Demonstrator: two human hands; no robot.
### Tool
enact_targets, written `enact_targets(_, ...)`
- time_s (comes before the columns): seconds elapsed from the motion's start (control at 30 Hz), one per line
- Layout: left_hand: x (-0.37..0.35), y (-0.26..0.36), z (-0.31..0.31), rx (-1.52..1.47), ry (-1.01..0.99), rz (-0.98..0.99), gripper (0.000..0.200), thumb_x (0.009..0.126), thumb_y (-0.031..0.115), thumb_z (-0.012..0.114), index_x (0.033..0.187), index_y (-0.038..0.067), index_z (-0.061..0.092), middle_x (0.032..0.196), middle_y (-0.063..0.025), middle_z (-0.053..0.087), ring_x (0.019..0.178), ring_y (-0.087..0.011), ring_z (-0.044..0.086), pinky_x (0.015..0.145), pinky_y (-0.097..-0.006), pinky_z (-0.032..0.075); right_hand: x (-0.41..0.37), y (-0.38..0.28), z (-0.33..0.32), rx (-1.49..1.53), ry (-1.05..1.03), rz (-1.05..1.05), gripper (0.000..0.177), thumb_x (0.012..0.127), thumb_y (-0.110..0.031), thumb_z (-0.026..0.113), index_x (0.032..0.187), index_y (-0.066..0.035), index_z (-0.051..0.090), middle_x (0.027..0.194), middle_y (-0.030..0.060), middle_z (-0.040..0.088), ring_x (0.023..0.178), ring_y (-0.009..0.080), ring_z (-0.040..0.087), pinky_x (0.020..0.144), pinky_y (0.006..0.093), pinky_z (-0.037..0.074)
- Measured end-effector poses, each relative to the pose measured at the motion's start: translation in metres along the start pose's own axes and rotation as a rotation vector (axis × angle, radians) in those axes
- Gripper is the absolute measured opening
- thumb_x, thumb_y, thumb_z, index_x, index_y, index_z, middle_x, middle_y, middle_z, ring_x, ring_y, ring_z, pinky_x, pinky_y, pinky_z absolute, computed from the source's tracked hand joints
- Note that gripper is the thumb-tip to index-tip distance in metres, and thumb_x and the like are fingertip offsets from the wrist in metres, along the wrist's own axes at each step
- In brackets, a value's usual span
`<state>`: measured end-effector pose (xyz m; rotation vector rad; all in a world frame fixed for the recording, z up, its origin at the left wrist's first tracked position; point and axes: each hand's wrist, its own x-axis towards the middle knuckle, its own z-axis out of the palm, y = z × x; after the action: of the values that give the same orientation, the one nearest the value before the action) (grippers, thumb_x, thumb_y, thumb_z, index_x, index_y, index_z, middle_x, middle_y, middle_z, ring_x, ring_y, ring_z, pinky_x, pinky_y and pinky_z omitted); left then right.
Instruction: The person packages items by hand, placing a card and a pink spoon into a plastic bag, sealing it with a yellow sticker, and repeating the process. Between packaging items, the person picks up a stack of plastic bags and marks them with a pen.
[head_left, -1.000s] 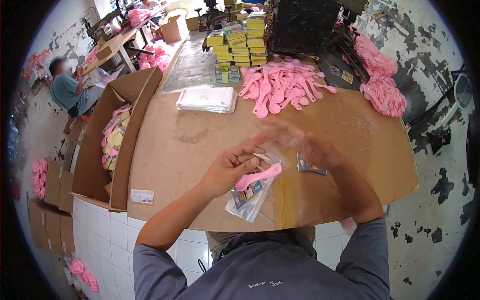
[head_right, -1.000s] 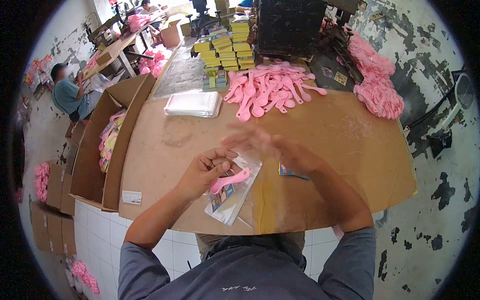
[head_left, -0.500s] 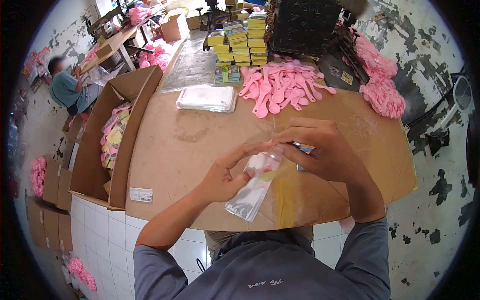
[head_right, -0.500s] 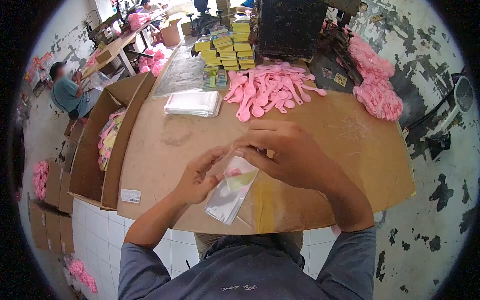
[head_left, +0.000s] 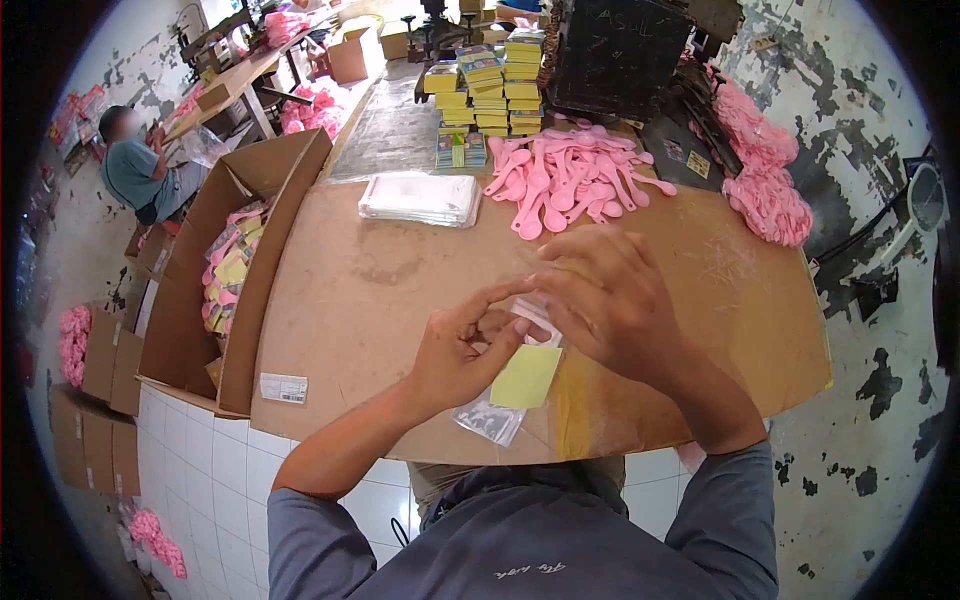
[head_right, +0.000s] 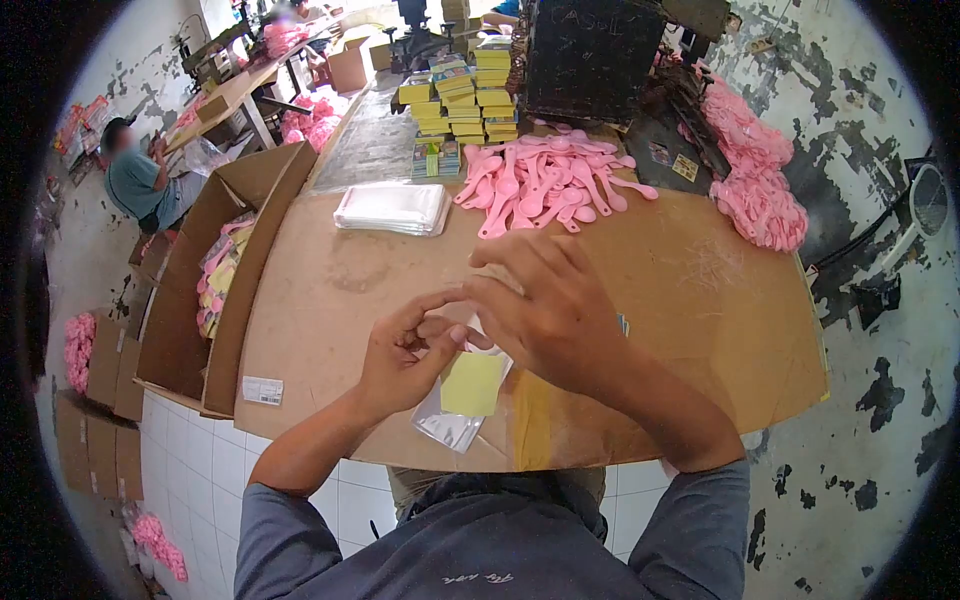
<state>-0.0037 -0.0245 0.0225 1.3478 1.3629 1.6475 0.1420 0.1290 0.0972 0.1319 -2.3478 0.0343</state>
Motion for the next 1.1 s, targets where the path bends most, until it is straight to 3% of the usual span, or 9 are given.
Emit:
enact_targets(0.23,-0.003,0.002,0.001,0.348,-0.042,0.061,0.052,0.096,0.003,0.067,0.145,-0.005,0.048,0.092,-0.0141,0.078,0.083,-0.0133,0.074,0.07,-0.0277,0.059,-0.003,-0.001,0.016,-0.205,-0.118,-0.136,0.025,0.079,-0.019,0.071,0.097,-0.003,0.066,0.107,0.0078,0.061,0.107,0.0248,0.058,0.092,0.0386,0.044)
enact_targets(0.37,-0.003,-0.006,0.0,0.426,-0.082,0.122,0.058,0.095,0.005,0.066,0.149,0.001,0.046,0.091,-0.0136,0.078,0.073,-0.0154,0.075,0.069,-0.0297,0.06,0.0,0.014,0.02,-0.134,-0.159,-0.006,0.019,0.083,-0.018,0.067,0.094,-0.003,0.062,0.099,0.0087,0.059,0.1,0.0244,0.058,0.089,0.0384,0.044)
enact_targets(0.43,0.001,0.005,-0.004,0.369,-0.126,0.052,0.051,0.098,0.004,0.064,0.146,-0.003,0.048,0.095,-0.0158,0.078,0.086,-0.0168,0.075,0.076,-0.0289,0.059,-0.001,0.023,0.013,-0.162,-0.096,0.077,0.014,0.089,-0.016,0.065,0.092,-0.003,0.06,0.095,0.0083,0.058,0.096,0.0219,0.058,0.085,0.0375,0.045)
enact_targets(0.53,0.002,-0.003,-0.01,0.106,-0.088,-0.055,0.046,0.101,0.004,0.062,0.144,-0.005,0.05,0.101,-0.0172,0.077,0.096,-0.0186,0.075,0.084,-0.0296,0.058,-0.006,0.037,-0.044,0.592,-0.405,0.554,0.014,0.096,-0.015,0.061,0.092,-0.002,0.059,0.086,0.0079,0.058,0.082,0.0161,0.061,0.071,0.0342,0.048)
enact_targets(0.6,0.0,-0.008,-0.01,-0.057,-0.038,-0.106,0.044,0.102,0.004,0.06,0.144,-0.003,0.05,0.105,-0.016,0.077,0.099,-0.0178,0.074,0.087,-0.0292,0.058,-0.047,0.063,-0.069,1.382,-0.452,0.511,0.017,0.1,-0.014,0.059,0.091,0.0,0.057,0.076,0.0054,0.056,0.067,0.0107,0.059,0.057,0.0305,0.046)
enact_targets(0.67,0.005,-0.006,-0.009,-0.144,0.007,-0.125,0.044,0.104,0.005,0.058,0.146,0.0,0.049,0.108,-0.0134,0.077,0.101,-0.0152,0.073,0.087,-0.0275,0.057,-0.096,0.107,-0.087,1.602,-0.284,0.478,0.012,0.098,-0.009,0.06,0.092,0.001,0.057,0.073,0.0066,0.057,0.059,0.0096,0.058,0.053,0.028,0.047)
enact_targets(0.83,0.007,-0.012,-0.01,-0.191,0.012,-0.126,0.04,0.105,0.006,0.057,0.144,-0.003,0.05,0.114,-0.0163,0.075,0.104,-0.0164,0.072,0.09,-0.0271,0.057,-0.18,0.205,-0.108,0.227,-0.165,1.031,0.022,0.095,0.002,0.055,0.116,0.002,0.064,0.083,0.0109,0.067,0.078,0.0236,0.068,0.072,0.0386,0.057)
enact_targets(1.03,0.01,-0.015,-0.006,-0.166,0.067,-0.168,0.038,0.105,0.008,0.058,0.14,-0.005,0.052,0.111,-0.0184,0.075,0.102,-0.0219,0.073,0.092,-0.034,0.058,-0.171,0.173,-0.1,-0.845,-0.196,0.639,0.039,0.089,0.0,0.064,0.128,-0.004,0.065,0.111,0.0139,0.071,0.101,0.0283,0.069,0.087,0.0364,0.053)
enact_targets(1.1,0.009,-0.019,-0.004,-0.177,0.062,-0.165,0.037,0.106,0.01,0.057,0.14,-0.005,0.053,0.112,-0.0174,0.075,0.103,-0.0195,0.072,0.091,-0.032,0.057,-0.143,0.152,-0.075,-0.115,-0.055,0.814,0.036,0.09,-0.007,0.069,0.127,-0.004,0.066,0.114,0.0115,0.071,0.1,0.0238,0.068,0.085,0.0345,0.053)
